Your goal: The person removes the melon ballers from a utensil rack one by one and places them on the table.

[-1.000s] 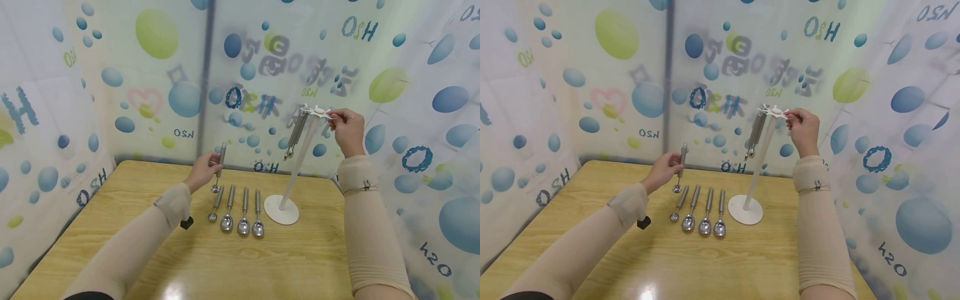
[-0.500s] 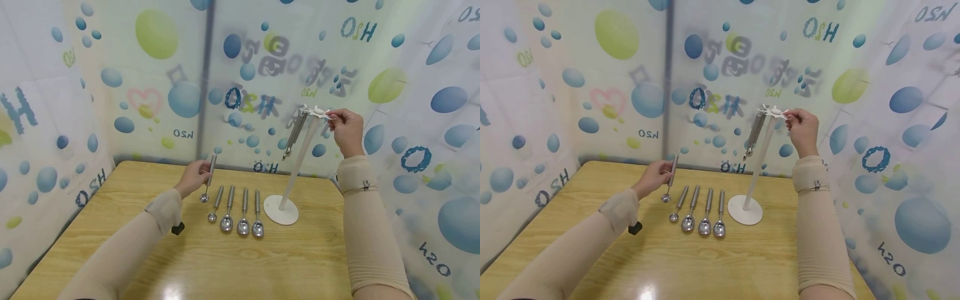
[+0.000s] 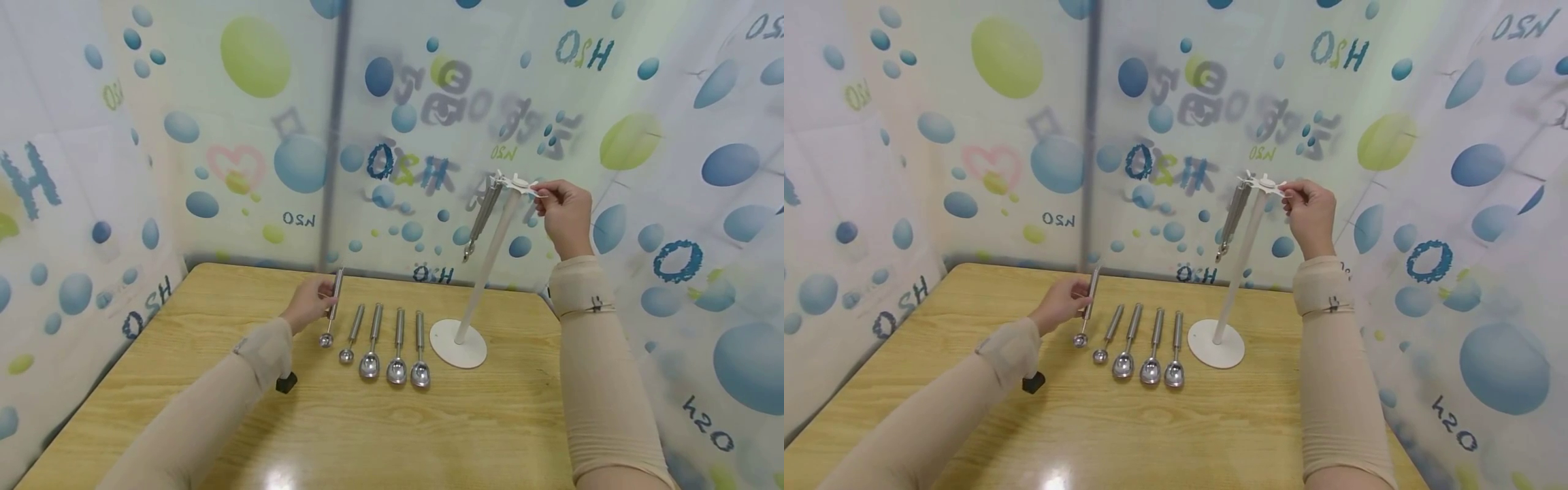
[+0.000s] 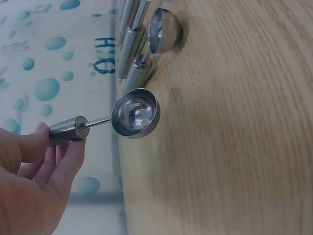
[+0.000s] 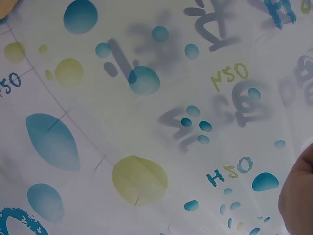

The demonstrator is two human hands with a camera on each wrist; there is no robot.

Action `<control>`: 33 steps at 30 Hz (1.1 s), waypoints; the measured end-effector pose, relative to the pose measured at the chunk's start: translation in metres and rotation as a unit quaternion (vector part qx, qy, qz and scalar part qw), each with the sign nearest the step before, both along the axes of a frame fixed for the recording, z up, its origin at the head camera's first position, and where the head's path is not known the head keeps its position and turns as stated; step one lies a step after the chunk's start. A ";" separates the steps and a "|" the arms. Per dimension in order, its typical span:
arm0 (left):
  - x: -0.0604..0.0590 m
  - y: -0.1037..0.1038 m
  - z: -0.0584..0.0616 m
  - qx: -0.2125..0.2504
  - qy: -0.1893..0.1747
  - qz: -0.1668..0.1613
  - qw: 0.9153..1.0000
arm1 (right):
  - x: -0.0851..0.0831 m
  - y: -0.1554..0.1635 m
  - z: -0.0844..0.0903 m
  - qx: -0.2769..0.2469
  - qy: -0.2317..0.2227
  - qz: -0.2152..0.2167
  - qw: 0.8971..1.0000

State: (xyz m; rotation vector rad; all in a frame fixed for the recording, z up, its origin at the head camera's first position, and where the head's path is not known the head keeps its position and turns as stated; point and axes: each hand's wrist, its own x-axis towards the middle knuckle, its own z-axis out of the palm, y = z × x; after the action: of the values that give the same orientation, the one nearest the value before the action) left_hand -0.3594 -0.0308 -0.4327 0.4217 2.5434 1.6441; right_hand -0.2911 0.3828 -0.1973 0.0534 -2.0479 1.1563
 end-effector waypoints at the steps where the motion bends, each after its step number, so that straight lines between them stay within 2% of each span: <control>1: 0.000 -0.001 -0.001 -0.001 -0.005 0.000 1.000 | 0.000 0.000 0.000 0.001 0.001 0.000 1.000; 11: 0.001 0.000 -0.016 0.005 -0.047 0.005 0.999 | 0.000 -0.001 0.000 0.003 -0.001 0.001 1.000; 19: 0.004 0.002 -0.015 0.004 -0.066 0.002 0.998 | -0.001 0.000 0.001 0.004 0.003 0.000 1.000; 22: 0.002 0.003 -0.016 -0.018 -0.061 0.004 0.998 | -0.003 0.001 0.001 -0.003 0.001 0.003 1.000; 26: -0.002 0.005 -0.020 -0.074 -0.043 0.002 0.996 | -0.001 -0.002 0.002 -0.001 -0.001 0.006 1.000; 30: -0.007 0.006 -0.027 -0.120 -0.025 0.005 0.992 | 0.009 -0.011 0.006 0.001 0.002 0.011 1.000; 33: -0.011 0.008 -0.033 -0.136 -0.032 0.008 0.990 | 0.015 -0.015 0.009 -0.004 0.005 0.018 1.000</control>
State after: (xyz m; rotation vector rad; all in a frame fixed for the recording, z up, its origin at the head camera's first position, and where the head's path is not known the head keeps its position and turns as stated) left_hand -0.3703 -0.0231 -0.4653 0.3194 2.6758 1.2658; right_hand -0.2764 0.3683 -0.1883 0.0933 -2.0405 1.1844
